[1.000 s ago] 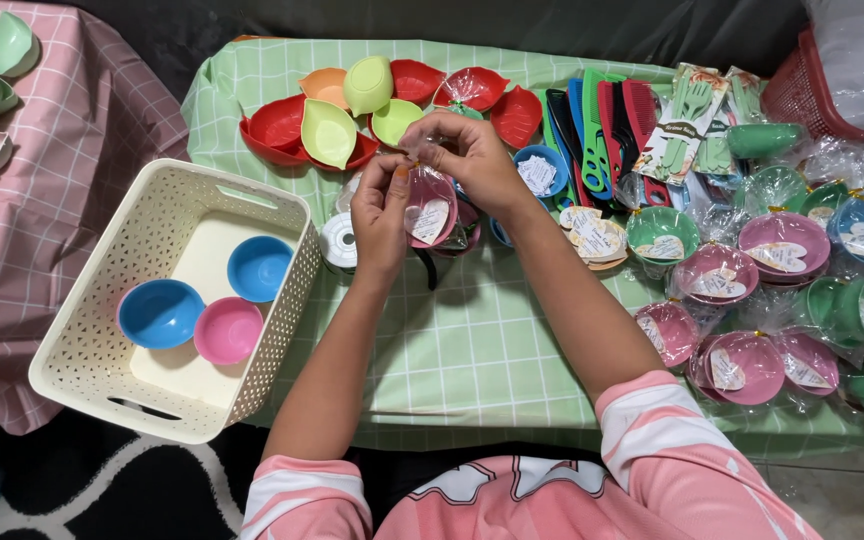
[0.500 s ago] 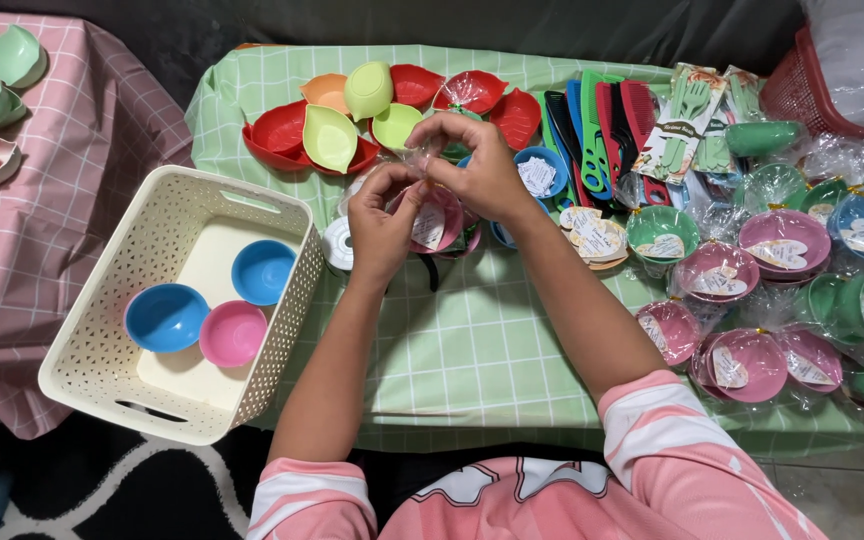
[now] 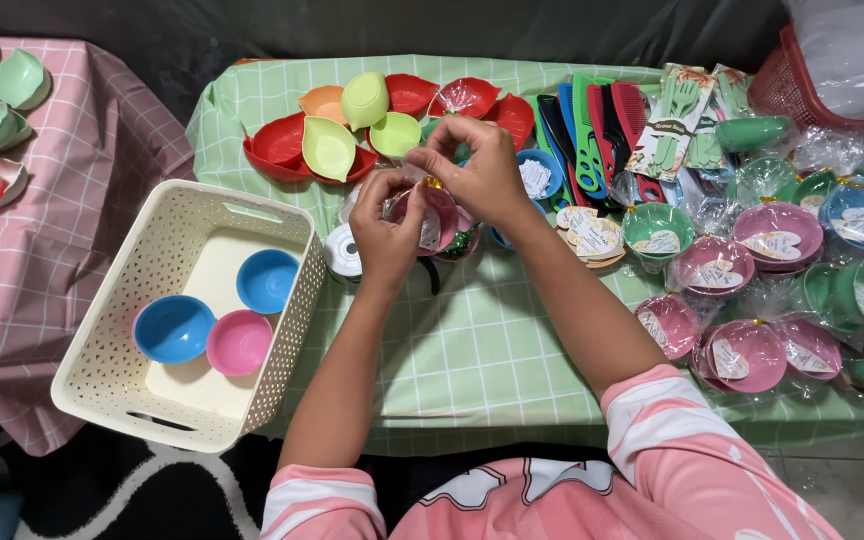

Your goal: The person places small paper slips into small plastic bowls and then inserts the bowls into clear plastic bags by hand.

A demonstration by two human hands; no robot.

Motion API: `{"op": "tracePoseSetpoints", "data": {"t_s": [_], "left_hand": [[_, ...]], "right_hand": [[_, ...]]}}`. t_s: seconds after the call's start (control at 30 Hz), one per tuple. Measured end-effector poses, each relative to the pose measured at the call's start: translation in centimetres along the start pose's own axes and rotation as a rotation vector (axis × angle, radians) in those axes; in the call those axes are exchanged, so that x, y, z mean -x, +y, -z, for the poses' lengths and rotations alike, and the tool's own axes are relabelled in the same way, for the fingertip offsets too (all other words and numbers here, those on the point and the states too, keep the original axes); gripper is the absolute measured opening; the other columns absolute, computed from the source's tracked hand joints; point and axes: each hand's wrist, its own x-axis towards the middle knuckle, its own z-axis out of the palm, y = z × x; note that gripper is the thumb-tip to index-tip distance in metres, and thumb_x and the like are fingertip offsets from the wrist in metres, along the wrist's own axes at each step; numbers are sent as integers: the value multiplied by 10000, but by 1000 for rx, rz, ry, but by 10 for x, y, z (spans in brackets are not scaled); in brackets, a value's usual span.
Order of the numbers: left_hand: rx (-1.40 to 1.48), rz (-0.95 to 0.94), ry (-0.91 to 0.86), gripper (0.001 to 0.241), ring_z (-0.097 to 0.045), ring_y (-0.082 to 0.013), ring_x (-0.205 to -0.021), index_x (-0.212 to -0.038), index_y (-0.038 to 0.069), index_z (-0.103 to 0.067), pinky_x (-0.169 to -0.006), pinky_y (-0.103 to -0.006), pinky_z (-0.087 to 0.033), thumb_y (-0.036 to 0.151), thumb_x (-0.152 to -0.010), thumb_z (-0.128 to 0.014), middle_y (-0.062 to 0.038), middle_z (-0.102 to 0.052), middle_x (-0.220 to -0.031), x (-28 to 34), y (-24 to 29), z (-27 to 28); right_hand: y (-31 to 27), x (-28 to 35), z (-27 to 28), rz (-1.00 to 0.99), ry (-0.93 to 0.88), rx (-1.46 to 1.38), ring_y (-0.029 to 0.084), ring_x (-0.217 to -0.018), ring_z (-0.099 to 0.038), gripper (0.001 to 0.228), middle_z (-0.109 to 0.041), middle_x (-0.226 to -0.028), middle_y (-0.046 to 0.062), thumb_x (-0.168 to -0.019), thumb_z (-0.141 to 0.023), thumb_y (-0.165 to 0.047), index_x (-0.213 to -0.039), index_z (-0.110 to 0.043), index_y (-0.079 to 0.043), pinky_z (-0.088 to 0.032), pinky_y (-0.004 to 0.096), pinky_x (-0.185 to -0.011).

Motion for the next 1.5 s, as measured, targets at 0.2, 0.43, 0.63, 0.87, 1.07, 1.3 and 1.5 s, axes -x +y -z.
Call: {"op": "tracePoseSetpoints", "data": {"t_s": [0.2,0.43,0.63,0.87,1.07,1.3,1.5], "left_hand": [[172,167,48,44,-631,-170,-971,-908,52,-692,-877,-274,-532,79,-905,-727,-65,-653,-979,2,-10,-1],[293,233,121,105,-600,-93,-916,-893,44,-695,-828,-304,-540,131,-922,-747,-30,-602,-963,2,4,-1],[358,239,-9,279,-613,-114,-1001,-1160,73,-672,-956,-324,-497,251,-952,-726,-42,-650,-1026,4,5,3],[529,359,-223,195,-652,-117,-824,-1025,15,-675,-833,-263,-540,199,-1020,-609,-74,-659,-838,22,2,-19],[306,226,-392,234,-684,-174,-909,-1139,4,-671,-891,-339,-541,194,-1023,-598,-114,-686,-980,42,-6,-34],[-106,-126,-614,129,-620,-173,-878,-997,75,-692,-810,-319,-473,161,-973,-599,-36,-696,-949,43,8,-41],[-101,-109,-648,105,-639,-209,-917,-962,61,-695,-817,-336,-502,112,-965,-603,-55,-693,-963,44,5,-44]], "right_hand": [[-45,-11,32,-126,-20,-192,129,-915,-634,299,-645,-1016,24,-938,-705,-342,-1079,-601,-100,-544,249,-829],[-60,-3,30,-241,-447,203,424,-884,-712,315,-744,-939,198,-820,-784,-167,-1094,-685,-47,-530,555,-853],[-49,30,33,-289,-511,463,366,-918,-711,271,-745,-946,106,-845,-716,-252,-1097,-697,-155,-565,503,-809],[-59,79,83,-334,-456,485,381,-939,-691,269,-714,-979,119,-874,-670,-298,-1112,-697,-176,-562,508,-808],[-76,104,173,-318,-264,550,425,-875,-693,238,-682,-983,177,-887,-651,-198,-1105,-713,-126,-580,497,-753],[-84,109,343,-268,218,915,301,-1031,-610,225,-672,-1154,176,-960,-734,-39,-1174,-692,17,-528,421,-906],[29,104,458,-161,309,1040,283,-866,-635,205,-660,-1100,194,-913,-778,58,-1100,-710,9,-544,405,-815]]}}
